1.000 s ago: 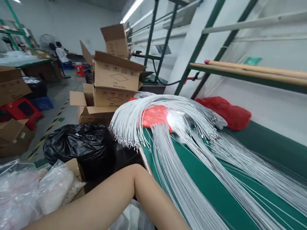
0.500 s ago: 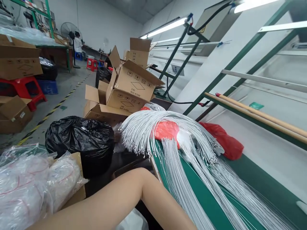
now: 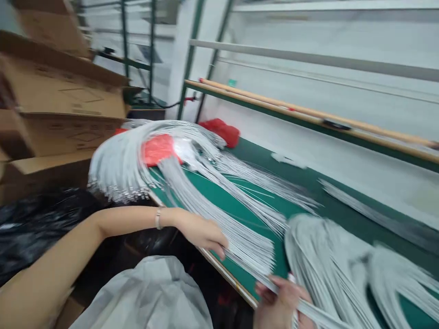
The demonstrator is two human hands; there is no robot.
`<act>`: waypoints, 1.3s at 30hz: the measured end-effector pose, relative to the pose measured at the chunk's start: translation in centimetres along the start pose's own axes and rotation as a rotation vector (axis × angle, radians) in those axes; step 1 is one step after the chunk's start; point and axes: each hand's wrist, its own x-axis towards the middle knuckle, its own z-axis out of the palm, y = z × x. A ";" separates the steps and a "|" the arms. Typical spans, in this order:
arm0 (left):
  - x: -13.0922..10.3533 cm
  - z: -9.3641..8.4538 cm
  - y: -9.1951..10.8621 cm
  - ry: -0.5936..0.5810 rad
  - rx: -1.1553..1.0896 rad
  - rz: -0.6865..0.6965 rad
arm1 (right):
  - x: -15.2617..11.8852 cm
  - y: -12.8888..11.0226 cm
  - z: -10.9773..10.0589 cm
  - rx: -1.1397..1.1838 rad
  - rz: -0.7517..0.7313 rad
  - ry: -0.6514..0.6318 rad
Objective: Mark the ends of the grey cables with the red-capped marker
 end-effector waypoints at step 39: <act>15.6 -6.6 -21.2 -0.028 0.351 -0.372 | 2.7 9.1 -7.4 -0.066 0.187 0.242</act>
